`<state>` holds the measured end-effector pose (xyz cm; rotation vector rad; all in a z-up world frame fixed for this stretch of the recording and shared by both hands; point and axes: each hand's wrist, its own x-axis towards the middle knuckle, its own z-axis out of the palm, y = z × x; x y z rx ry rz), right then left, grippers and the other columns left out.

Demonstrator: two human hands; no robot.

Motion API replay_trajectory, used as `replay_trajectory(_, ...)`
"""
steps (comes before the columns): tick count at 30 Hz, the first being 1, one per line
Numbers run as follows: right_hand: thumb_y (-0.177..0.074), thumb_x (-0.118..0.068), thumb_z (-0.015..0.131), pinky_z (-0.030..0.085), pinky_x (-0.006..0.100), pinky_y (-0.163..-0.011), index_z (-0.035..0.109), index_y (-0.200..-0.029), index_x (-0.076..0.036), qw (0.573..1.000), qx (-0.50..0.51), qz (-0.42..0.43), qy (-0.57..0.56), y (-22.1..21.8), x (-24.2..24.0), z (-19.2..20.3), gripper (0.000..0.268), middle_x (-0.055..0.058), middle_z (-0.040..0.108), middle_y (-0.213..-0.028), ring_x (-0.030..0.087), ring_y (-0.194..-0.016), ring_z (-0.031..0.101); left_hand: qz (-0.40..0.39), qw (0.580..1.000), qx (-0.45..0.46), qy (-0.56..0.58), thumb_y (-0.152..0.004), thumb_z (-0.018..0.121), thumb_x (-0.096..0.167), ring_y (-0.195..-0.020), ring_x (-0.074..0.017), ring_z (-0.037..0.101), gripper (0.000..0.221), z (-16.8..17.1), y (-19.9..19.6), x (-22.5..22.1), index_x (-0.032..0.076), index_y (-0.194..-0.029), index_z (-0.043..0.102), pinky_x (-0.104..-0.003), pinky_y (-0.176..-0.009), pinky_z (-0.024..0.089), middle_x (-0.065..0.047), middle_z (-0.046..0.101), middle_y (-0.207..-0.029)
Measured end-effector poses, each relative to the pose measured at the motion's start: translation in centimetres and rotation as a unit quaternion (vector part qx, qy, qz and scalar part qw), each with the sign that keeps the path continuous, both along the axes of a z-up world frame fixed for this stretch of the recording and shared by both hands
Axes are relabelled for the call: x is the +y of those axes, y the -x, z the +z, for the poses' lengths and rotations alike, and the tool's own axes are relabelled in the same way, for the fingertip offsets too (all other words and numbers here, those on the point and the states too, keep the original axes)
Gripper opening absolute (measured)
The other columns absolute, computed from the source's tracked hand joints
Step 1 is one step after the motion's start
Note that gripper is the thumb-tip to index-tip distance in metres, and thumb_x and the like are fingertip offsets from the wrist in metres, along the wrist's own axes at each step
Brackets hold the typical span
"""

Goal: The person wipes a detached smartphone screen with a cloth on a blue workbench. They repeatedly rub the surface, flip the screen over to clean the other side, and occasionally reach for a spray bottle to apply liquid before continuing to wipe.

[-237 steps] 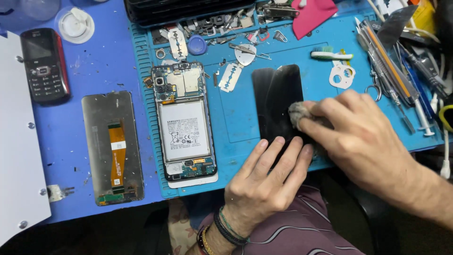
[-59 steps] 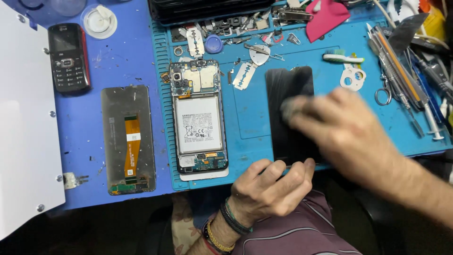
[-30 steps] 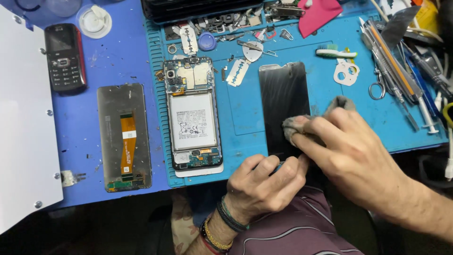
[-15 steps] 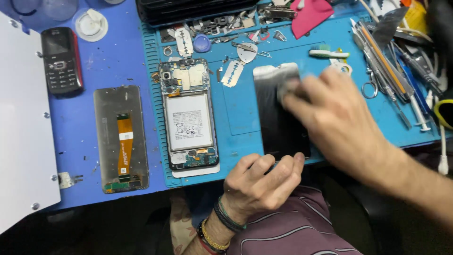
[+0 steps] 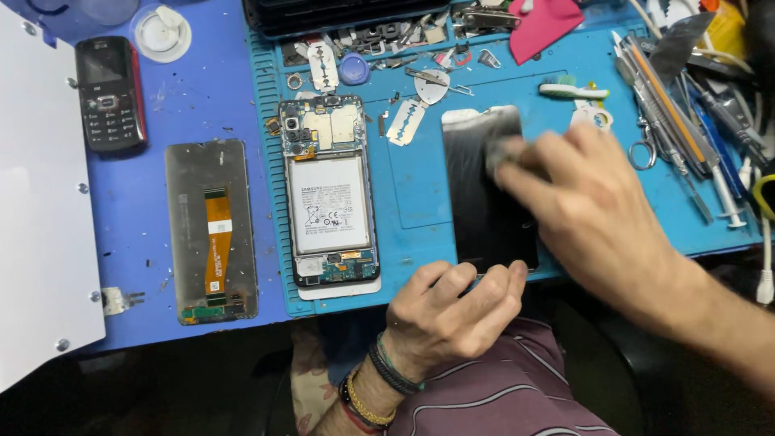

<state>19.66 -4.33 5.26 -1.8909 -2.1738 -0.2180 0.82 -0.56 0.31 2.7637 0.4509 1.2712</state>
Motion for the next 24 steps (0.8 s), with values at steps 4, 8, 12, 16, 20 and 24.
replay_trajectory(4, -0.082, -0.008, 0.064, 0.041, 0.035, -0.083, 0.072, -0.113, -0.004, 0.997, 0.048, 0.052, 0.040, -0.2, -0.9, 0.2, 0.033, 0.006, 0.066, -0.125, 0.023, -0.087, 0.047, 0.002, 1.000, -0.011, -0.001, -0.093, 0.084, 0.011, -0.078, -0.0115, 0.050, 0.007, -0.2, 0.2, 0.1, 0.016, -0.092, 0.079, -0.024, -0.072, 0.043, 0.006, 0.064, -0.097)
replay_trajectory(8, -0.085, -0.001, 0.065, 0.044, 0.037, -0.089, 0.075, -0.117, -0.004, 1.000, -0.028, 0.003, 0.002, 0.0, -0.8, 1.1, 0.034, 0.008, 0.064, -0.118, 0.026, -0.091, 0.048, 0.002, 1.000, -0.012, -0.013, -0.093, 0.085, 0.012, -0.079, -0.0109, 0.051, 0.008, -0.2, -0.2, 0.3, 0.017, -0.094, 0.079, -0.023, -0.073, 0.044, 0.006, 0.064, -0.097)
replay_trajectory(12, -0.082, 0.004, 0.064, 0.046, 0.037, -0.079, 0.076, -0.117, -0.008, 0.999, -0.036, 0.005, 0.030, -0.9, -1.4, 0.3, 0.039, 0.006, 0.065, -0.114, 0.025, -0.085, 0.051, -0.010, 1.000, 0.002, -0.005, -0.094, 0.085, 0.012, -0.080, -0.0110, 0.050, 0.009, -0.3, 0.3, 0.2, 0.016, -0.101, 0.082, -0.023, -0.073, 0.043, 0.006, 0.063, -0.097)
replay_trajectory(16, -0.087, 0.002, 0.063, 0.042, 0.038, -0.085, 0.073, -0.123, -0.002, 0.999, -0.035, -0.015, 0.020, 1.0, -2.6, 0.7, 0.038, 0.008, 0.060, -0.110, 0.025, -0.088, 0.048, 0.000, 1.000, -0.015, -0.004, -0.093, 0.085, 0.010, -0.075, -0.0113, 0.048, 0.009, -0.1, 0.2, 0.2, 0.016, -0.090, 0.079, -0.024, -0.071, 0.041, 0.006, 0.062, -0.094)
replay_trajectory(20, -0.081, -0.005, 0.063, 0.043, 0.038, -0.083, 0.072, -0.119, -0.007, 0.998, -0.029, -0.006, 0.058, 0.4, -3.1, 0.4, 0.040, 0.008, 0.062, -0.115, 0.026, -0.089, 0.050, -0.002, 1.000, -0.009, -0.017, -0.094, 0.082, 0.012, -0.077, -0.0105, 0.050, 0.006, -0.4, 0.1, 0.2, 0.017, -0.093, 0.079, -0.023, -0.072, 0.042, 0.006, 0.064, -0.097)
replay_trajectory(24, -0.082, -0.011, 0.059, 0.044, 0.039, -0.081, 0.068, -0.122, -0.005, 0.996, 0.016, 0.028, 0.086, 2.6, -4.7, 1.2, 0.041, 0.009, 0.058, -0.115, 0.027, -0.088, 0.049, -0.014, 1.000, 0.002, 0.002, -0.094, 0.073, 0.013, -0.085, -0.0122, 0.054, 0.008, -0.5, 0.4, 0.0, 0.018, -0.089, 0.074, -0.025, -0.078, 0.045, 0.006, 0.067, -0.106)
